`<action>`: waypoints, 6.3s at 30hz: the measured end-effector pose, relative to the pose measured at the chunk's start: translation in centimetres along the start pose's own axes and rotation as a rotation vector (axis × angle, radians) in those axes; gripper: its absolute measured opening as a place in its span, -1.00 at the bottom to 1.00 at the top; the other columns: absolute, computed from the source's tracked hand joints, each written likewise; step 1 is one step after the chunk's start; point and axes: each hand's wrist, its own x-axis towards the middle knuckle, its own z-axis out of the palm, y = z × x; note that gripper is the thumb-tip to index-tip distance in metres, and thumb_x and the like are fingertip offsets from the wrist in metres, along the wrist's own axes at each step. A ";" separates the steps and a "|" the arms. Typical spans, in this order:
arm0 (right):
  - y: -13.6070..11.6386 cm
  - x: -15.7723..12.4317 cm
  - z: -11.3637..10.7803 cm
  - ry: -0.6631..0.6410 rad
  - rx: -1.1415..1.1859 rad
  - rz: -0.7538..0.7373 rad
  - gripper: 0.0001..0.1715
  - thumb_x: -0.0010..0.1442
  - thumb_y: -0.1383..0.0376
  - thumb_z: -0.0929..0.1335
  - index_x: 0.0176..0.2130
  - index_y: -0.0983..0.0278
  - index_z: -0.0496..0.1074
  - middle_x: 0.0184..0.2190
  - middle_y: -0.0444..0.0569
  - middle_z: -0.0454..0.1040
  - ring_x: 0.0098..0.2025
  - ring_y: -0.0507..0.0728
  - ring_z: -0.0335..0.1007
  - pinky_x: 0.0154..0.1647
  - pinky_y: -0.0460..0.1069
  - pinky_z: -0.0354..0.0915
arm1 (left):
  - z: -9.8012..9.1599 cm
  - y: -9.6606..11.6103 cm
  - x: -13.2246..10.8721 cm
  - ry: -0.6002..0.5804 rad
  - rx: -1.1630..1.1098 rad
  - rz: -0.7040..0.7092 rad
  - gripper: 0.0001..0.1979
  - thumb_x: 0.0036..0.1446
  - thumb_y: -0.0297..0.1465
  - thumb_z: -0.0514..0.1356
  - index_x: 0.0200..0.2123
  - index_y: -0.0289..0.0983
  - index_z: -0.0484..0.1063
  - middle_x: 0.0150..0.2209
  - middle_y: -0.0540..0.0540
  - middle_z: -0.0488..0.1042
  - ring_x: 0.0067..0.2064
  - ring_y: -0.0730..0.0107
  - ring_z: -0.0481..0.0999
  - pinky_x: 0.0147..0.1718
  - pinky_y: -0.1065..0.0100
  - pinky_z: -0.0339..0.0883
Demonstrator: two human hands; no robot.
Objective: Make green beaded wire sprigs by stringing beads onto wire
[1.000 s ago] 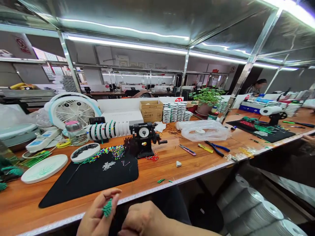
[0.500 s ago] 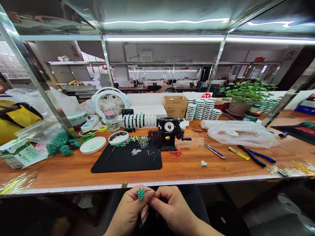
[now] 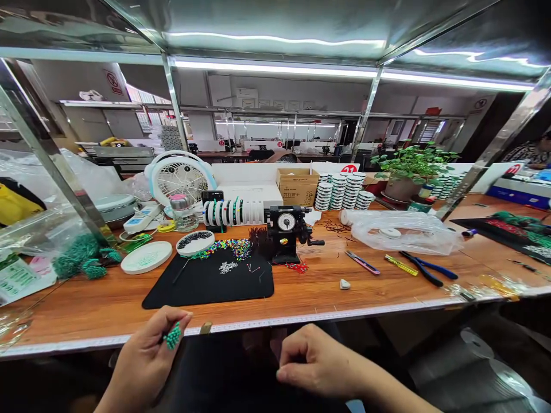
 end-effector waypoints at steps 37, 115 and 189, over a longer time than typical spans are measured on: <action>2.3 6.7 0.4 0.384 0.149 -0.053 -0.74 0.16 0.18 0.25 -0.46 0.30 0.33 -0.61 -0.20 0.18 -0.57 -0.03 -0.01 -0.57 -0.11 -0.06 | -1.3 -4.9 22.6 -0.258 1.078 -0.025 -0.74 0.16 -0.28 0.11 -0.17 -0.32 0.39 -0.15 -0.13 0.44 -0.14 0.27 0.44 -0.14 0.11 0.32; -4.1 5.8 3.5 0.068 1.412 0.104 -0.89 -0.26 0.50 0.37 -0.70 0.37 0.35 -0.68 -0.11 0.38 -0.52 0.00 0.31 -0.29 -0.05 0.22 | 6.6 0.4 0.1 -0.333 -1.013 -0.615 -0.70 -0.01 -0.20 0.27 -0.45 -0.35 0.43 -0.77 0.22 -0.04 -0.72 0.76 -0.18 -0.72 0.62 -0.09; -1.8 5.8 2.1 0.140 0.804 -0.082 -0.67 -0.09 0.11 0.47 -0.48 0.36 0.53 -0.54 -0.06 0.46 -0.51 -0.01 0.27 -0.48 -0.11 0.15 | 7.0 2.5 -0.8 -0.246 -0.952 -0.543 -0.84 0.00 -0.41 0.29 -0.40 -0.29 0.33 -0.57 0.08 0.28 -0.53 0.61 0.26 -0.50 0.56 0.28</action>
